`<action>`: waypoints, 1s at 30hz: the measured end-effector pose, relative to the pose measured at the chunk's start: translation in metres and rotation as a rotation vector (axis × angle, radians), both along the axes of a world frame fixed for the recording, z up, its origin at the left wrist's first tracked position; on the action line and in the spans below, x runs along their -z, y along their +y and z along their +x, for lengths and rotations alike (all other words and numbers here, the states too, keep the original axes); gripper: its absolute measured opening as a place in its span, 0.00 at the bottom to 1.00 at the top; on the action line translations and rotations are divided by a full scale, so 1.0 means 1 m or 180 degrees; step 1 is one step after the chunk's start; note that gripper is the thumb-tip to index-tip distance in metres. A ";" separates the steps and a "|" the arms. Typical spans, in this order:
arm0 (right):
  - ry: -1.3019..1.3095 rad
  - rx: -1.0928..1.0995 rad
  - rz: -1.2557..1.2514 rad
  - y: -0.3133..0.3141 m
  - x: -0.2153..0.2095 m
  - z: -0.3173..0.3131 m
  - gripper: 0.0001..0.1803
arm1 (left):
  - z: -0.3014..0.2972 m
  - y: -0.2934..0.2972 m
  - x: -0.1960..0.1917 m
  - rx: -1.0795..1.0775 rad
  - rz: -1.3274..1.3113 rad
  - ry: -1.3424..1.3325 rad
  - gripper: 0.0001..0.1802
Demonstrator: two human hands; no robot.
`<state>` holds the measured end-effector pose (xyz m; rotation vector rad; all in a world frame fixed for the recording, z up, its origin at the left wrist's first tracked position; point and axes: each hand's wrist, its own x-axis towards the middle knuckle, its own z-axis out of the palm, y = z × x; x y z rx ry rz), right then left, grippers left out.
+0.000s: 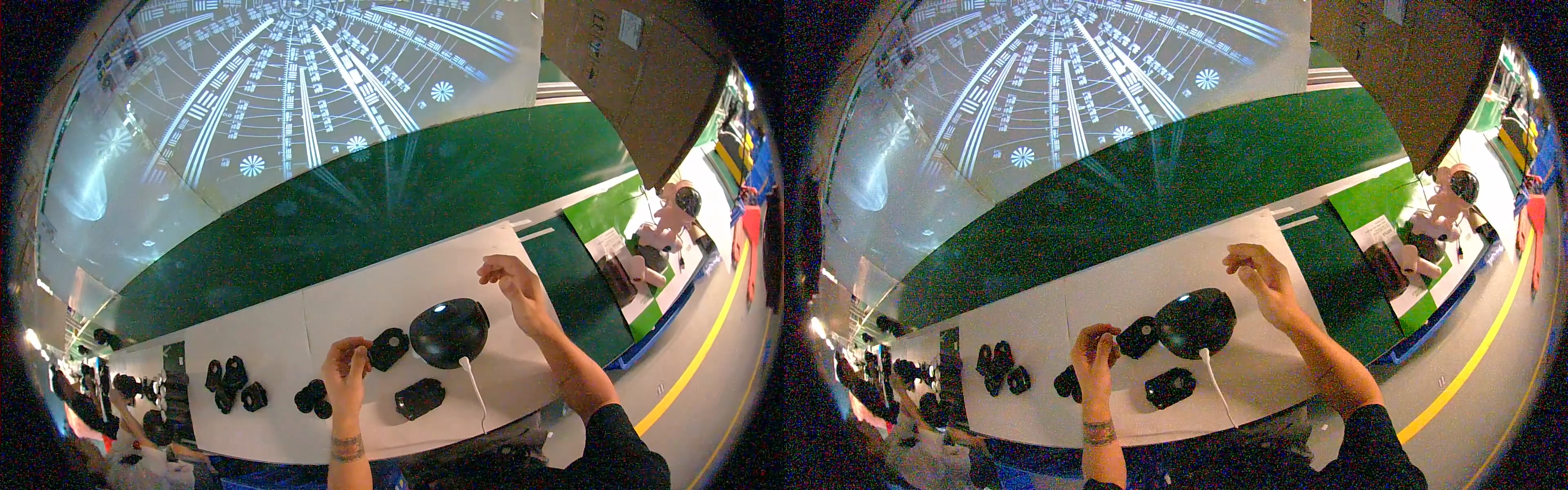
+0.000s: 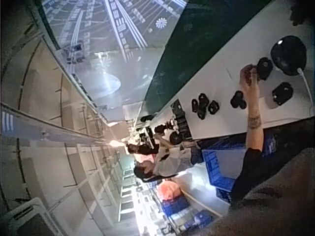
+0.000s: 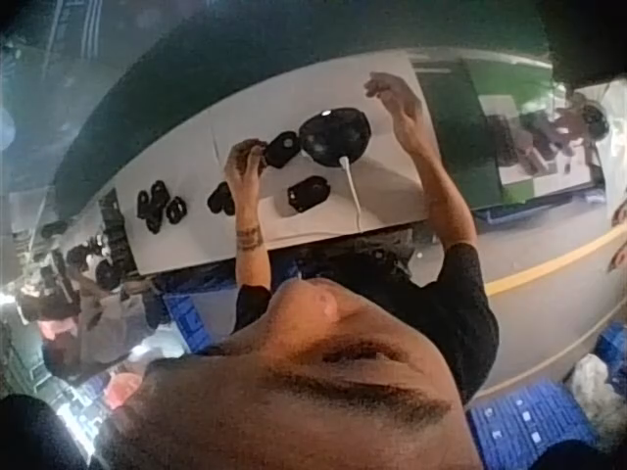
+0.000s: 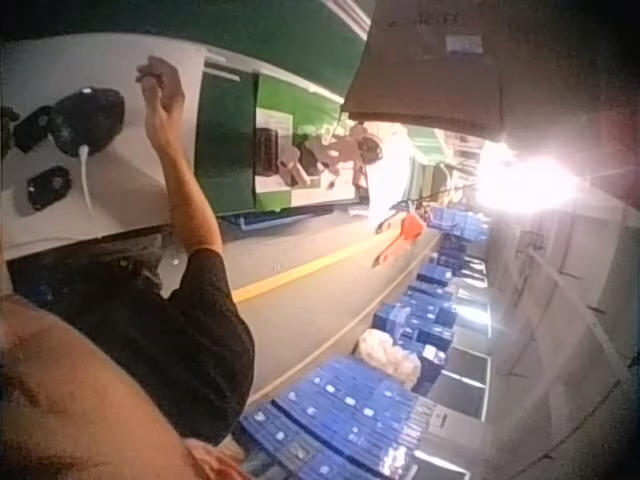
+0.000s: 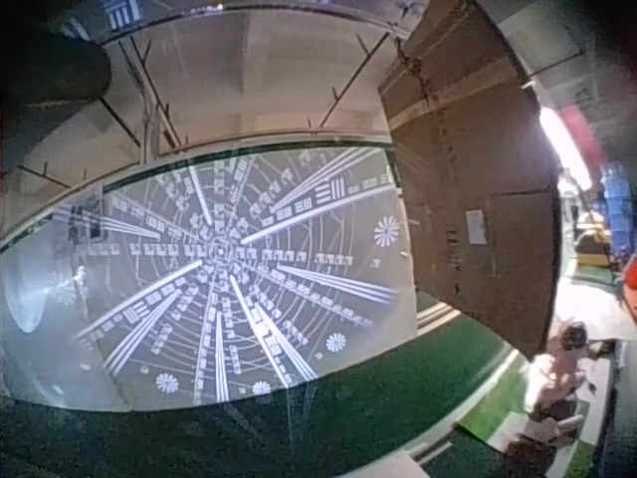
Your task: Testing the light projection patterns and functionality of a starry sky light projector on an assembly line.
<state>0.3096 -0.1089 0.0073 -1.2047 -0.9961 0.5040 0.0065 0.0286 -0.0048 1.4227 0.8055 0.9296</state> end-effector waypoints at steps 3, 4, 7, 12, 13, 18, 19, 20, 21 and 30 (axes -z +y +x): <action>0.0015 -0.0006 0.0008 0.000 -0.001 0.000 0.26 | 0.001 0.000 0.000 -0.0005 0.0055 0.0004 0.09; 0.0044 -0.0029 0.0002 0.000 -0.001 0.000 0.26 | 0.001 0.000 0.000 -0.0011 0.0066 0.0008 0.09; 0.0066 -0.0045 0.0004 0.000 -0.002 0.000 0.25 | 0.001 0.000 0.000 0.0010 0.0079 -0.0021 0.09; 0.0058 -0.0033 -0.0029 -0.001 -0.002 -0.001 0.25 | 0.002 -0.001 -0.001 -0.0039 0.0097 0.0003 0.10; 0.0092 -0.0053 -0.0033 -0.001 -0.002 -0.001 0.24 | 0.002 -0.001 -0.002 -0.0044 0.0104 0.0001 0.10; 0.0071 -0.0112 -0.0185 -0.002 -0.001 0.001 0.26 | 0.003 -0.002 -0.005 -0.0092 0.0206 0.0106 0.10; 0.0047 -0.0286 -0.0210 -0.001 -0.001 0.001 0.29 | 0.003 -0.002 -0.005 -0.0077 0.0214 0.0139 0.09; -0.0029 -0.0444 -0.0225 0.000 0.000 0.000 0.33 | 0.003 -0.002 -0.005 -0.0030 0.0194 0.0233 0.10; -0.0084 -0.0564 -0.0244 0.000 0.000 -0.001 0.36 | 0.004 -0.002 -0.005 0.0070 0.0140 0.0355 0.12; -0.0322 -0.1440 -0.0951 0.000 -0.004 -0.013 0.58 | 0.045 -0.010 0.009 0.1412 0.0218 0.0410 0.51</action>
